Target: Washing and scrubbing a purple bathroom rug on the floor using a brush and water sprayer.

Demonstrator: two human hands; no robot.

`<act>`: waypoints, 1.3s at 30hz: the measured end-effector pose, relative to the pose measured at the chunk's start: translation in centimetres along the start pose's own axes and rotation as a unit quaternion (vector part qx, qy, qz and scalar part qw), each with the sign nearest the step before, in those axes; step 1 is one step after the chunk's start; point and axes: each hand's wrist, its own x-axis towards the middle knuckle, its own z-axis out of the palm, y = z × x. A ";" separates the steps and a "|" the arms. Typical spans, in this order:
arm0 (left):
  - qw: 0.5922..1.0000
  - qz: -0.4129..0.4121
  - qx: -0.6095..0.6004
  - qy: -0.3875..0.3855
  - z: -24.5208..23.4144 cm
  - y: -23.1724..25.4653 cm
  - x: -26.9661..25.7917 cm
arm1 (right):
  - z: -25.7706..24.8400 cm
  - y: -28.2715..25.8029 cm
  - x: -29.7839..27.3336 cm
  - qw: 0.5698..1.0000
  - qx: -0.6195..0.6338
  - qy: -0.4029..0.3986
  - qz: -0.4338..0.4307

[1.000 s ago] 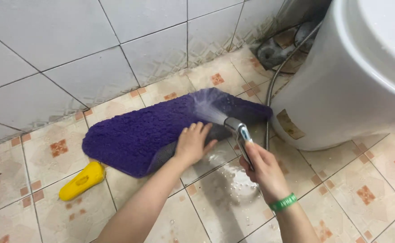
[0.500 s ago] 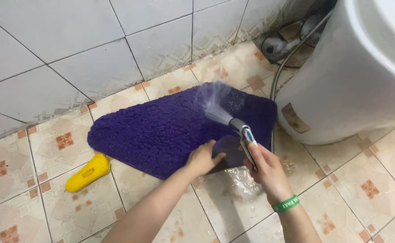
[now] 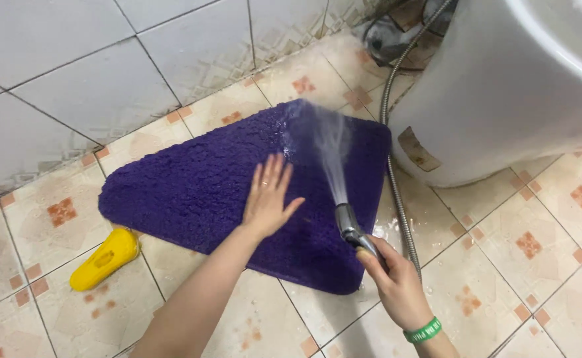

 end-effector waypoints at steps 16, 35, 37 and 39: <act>0.986 -0.161 0.037 0.018 -3.9 -5.3 3.0 | 2.5 -4.6 0.6 0.994 -0.094 -0.047 -0.001; 0.971 -0.018 0.129 0.202 -14.0 -3.0 5.1 | -3.9 3.1 -1.1 0.986 0.155 -0.034 0.042; 0.963 0.114 0.215 0.115 -13.2 -0.4 4.5 | -5.1 4.1 -1.6 0.969 0.242 -0.022 0.037; 0.957 0.125 0.256 0.052 -9.6 1.6 3.0 | -6.4 7.9 -2.4 0.964 0.262 -0.030 0.030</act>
